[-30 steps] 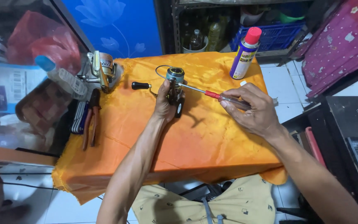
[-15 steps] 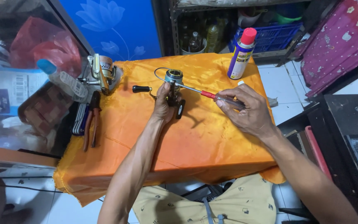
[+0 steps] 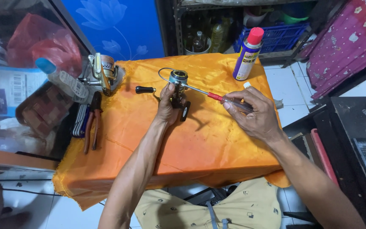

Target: A person uses a screwdriver to remove screws and disassemble the components of a black fishing reel on a table.

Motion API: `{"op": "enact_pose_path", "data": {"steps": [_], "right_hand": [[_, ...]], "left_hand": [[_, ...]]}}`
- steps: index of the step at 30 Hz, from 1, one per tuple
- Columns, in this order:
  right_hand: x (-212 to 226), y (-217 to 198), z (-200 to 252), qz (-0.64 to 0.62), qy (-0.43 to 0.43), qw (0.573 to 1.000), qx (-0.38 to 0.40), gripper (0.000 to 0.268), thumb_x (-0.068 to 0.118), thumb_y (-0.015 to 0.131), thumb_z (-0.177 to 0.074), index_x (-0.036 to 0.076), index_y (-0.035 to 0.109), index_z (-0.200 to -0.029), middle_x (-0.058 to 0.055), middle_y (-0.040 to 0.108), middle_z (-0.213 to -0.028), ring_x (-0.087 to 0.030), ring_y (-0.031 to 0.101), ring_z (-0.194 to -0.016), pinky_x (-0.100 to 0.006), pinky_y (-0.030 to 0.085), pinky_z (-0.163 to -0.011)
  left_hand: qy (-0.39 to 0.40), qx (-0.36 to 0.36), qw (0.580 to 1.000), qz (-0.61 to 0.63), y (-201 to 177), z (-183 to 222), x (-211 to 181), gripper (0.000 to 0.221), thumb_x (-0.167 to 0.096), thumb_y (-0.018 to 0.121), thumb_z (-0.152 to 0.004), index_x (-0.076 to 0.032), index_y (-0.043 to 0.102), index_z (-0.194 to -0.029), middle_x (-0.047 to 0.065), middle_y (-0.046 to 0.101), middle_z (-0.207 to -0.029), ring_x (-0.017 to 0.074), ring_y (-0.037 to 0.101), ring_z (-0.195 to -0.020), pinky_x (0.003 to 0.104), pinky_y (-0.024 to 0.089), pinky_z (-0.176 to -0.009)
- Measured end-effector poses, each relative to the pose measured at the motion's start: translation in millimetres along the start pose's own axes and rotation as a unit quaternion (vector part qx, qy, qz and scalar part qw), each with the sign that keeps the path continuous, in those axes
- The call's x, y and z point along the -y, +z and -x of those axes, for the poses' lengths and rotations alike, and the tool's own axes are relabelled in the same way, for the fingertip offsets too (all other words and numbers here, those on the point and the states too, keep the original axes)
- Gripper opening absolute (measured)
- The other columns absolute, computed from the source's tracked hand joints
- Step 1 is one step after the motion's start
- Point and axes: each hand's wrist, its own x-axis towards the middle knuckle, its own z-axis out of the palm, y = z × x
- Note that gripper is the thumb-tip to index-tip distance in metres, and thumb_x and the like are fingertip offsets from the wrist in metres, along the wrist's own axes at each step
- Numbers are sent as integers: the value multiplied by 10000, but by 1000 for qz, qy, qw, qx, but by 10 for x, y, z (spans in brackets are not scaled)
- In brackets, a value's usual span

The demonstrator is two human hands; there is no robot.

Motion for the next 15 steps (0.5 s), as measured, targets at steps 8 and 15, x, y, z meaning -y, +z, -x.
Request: {"op": "enact_pose_path", "data": {"steps": [8,15], "right_hand": [[18,-4,-19,2,-2,1000,2,161,150,834,-915,78,795,-1054,-106,665,-793,-247,634,-664,-338,502,-587],[30,-34,-28,6,-9,1000,3,160,151,830,-918,84,794,-1059,-105,660,-791,-255,631,-660,-346,496,-576]], "left_hand": [[6,2,1000,4,-32,-30,51,364,-458,717,-911,-110,675,-1010,116,715,-882,165,640,-652,248,480,-545],[2,10,1000,8,-47,-31,67,368,-450,710,-914,-102,671,-1027,131,709,-875,163,623,-642,243,464,-548]]}}
